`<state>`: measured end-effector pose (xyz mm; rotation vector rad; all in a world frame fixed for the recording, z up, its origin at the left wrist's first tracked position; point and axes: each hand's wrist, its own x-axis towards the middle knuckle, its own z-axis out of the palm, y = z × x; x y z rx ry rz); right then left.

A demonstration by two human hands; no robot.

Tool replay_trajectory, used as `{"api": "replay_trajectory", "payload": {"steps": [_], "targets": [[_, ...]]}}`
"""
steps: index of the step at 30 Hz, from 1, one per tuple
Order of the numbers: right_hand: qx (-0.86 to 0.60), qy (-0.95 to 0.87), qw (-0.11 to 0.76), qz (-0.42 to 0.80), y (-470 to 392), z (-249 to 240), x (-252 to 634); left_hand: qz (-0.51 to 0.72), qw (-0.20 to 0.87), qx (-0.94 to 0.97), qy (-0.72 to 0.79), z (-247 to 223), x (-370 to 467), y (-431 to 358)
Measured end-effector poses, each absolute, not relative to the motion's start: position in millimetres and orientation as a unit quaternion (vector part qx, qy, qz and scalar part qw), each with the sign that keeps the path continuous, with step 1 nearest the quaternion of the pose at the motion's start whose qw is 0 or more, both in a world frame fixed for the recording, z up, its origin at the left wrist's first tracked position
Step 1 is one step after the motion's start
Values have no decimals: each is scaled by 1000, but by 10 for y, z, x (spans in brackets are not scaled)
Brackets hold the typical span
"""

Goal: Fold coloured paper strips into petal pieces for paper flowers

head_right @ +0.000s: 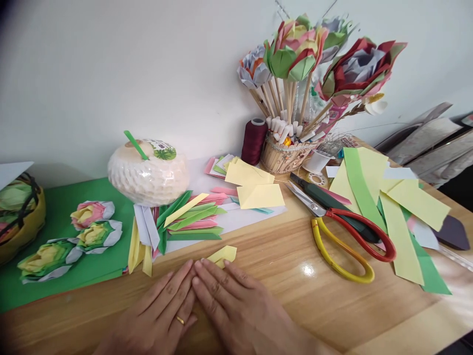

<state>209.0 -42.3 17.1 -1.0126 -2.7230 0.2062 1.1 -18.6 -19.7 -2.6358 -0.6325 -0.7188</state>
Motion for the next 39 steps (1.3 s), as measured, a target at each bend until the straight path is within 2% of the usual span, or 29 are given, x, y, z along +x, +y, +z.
{"api": "replay_trajectory", "payload": {"steps": [11, 21, 25, 29, 35, 39], "targets": [[-381, -908, 33, 171, -362, 140, 2300, -184, 178, -941, -223, -132, -67, -224], [-429, -896, 64, 99, -403, 18, 2418, -217, 198, -930, -222, -106, -38, -223], [-490, -853, 165, 65, -423, 12, 2379, -247, 186, -926, -215, -122, -31, -213], [-525, -810, 229, 125, -335, 38, 2268, -249, 171, -931, -206, -119, -19, -206], [-506, -823, 199, 166, -104, 57, 2195, -267, 160, -928, -206, -133, -24, -188], [-490, -847, 149, 143, -26, 85, 2213, -263, 131, -933, -209, -142, -35, -150]]}}
